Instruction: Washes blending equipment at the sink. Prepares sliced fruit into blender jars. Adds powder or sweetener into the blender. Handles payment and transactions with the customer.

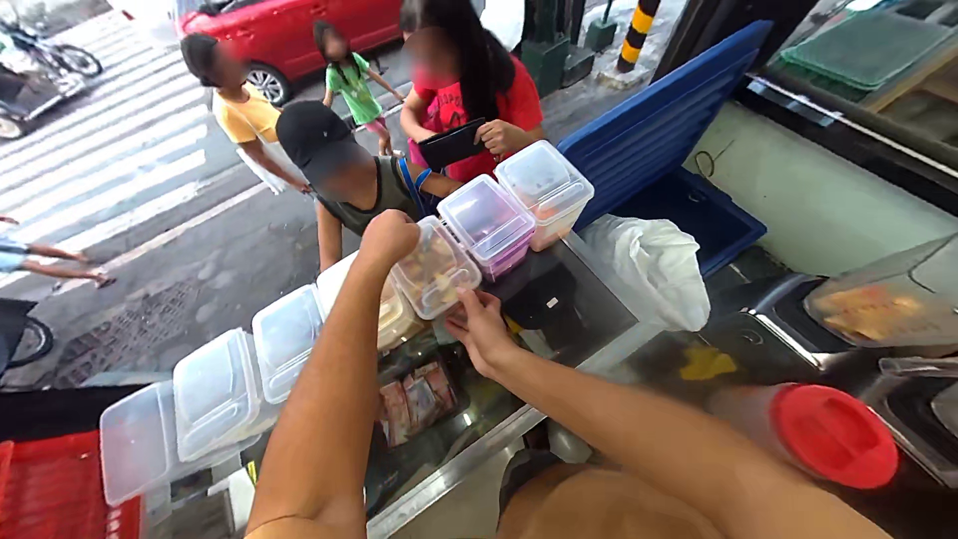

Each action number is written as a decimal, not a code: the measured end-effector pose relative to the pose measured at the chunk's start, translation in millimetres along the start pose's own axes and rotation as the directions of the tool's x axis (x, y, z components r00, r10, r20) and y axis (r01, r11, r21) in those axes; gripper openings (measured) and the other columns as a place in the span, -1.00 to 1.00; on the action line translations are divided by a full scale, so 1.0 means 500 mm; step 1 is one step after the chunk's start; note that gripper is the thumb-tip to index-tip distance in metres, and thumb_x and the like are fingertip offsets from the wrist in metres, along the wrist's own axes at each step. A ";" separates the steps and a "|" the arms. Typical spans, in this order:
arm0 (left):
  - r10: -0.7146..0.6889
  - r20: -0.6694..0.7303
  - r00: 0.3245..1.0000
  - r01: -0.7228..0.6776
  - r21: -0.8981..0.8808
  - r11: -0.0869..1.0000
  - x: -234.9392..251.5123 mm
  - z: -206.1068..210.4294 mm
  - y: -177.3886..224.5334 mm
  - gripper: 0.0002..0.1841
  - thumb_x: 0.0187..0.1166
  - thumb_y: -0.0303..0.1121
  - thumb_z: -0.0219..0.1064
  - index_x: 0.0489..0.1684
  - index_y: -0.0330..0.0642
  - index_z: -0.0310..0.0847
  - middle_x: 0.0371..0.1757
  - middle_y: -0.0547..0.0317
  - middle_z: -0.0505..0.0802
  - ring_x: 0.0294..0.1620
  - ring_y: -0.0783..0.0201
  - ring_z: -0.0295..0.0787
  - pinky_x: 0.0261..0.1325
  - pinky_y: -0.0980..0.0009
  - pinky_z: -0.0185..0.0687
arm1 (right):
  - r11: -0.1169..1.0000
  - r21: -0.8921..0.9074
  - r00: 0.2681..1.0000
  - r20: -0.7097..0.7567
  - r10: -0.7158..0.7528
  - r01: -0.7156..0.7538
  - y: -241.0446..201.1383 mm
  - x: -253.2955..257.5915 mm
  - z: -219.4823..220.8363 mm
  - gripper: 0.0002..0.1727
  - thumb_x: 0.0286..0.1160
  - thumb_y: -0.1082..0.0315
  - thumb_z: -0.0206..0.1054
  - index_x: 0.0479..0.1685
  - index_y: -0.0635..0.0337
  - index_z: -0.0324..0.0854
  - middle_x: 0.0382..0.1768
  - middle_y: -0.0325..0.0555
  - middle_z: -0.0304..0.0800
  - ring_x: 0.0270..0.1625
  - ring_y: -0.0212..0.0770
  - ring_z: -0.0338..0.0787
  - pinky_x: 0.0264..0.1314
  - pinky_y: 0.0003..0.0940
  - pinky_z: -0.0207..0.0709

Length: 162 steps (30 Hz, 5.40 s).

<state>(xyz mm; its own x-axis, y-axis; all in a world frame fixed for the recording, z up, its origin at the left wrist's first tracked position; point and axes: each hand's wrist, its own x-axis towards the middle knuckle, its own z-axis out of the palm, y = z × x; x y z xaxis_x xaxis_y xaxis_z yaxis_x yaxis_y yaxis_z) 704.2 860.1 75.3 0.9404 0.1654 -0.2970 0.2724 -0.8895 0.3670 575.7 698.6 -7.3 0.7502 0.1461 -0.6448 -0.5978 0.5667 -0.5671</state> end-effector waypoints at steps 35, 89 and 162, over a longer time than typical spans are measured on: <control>0.051 0.025 0.998 -0.040 -0.344 0.938 -0.333 0.278 0.269 -0.43 0.85 -0.04 0.02 0.79 -0.02 0.20 -0.28 0.09 0.90 -0.35 0.15 0.91 -0.23 0.14 0.90 | 0.313 -0.754 0.803 0.594 -0.048 0.577 -0.434 -0.021 -0.522 0.65 -0.32 -0.10 0.89 0.96 -0.31 -0.33 0.72 -0.11 0.37 0.62 -0.18 0.55 0.61 0.00 0.54; 0.546 -0.600 0.584 -0.771 -0.199 0.605 -0.497 0.390 0.022 0.09 0.06 0.17 0.70 0.74 0.36 0.12 0.61 0.19 0.57 0.71 -0.01 0.39 0.79 -0.29 0.08 | -0.375 -0.667 0.582 0.745 -0.324 0.644 -0.248 -0.322 -0.323 -0.75 0.70 0.21 0.24 -0.07 0.06 0.84 -0.18 -0.15 0.85 -0.17 -0.23 0.85 -0.16 -0.25 0.76; 0.814 0.350 0.463 -0.886 0.164 0.433 -0.716 0.679 1.318 0.33 -0.23 0.21 0.71 0.85 0.10 0.10 0.68 0.02 0.48 0.63 0.10 0.45 0.57 0.06 0.51 | 0.336 -0.723 0.661 0.218 -0.718 0.603 -0.715 -0.603 -1.421 -0.66 0.79 0.08 0.13 -0.06 -0.04 0.84 -0.39 -0.31 0.78 -0.30 -0.39 0.73 -0.20 -0.32 0.62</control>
<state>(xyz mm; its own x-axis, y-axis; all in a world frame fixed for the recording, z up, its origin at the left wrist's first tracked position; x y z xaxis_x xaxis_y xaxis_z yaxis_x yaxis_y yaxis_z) 477.9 70.2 124.1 0.5861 -0.7967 -0.1474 -0.7487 -0.6021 0.2773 362.3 -124.2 25.9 0.9868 -0.1328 0.0925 0.0475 -0.3082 -0.9501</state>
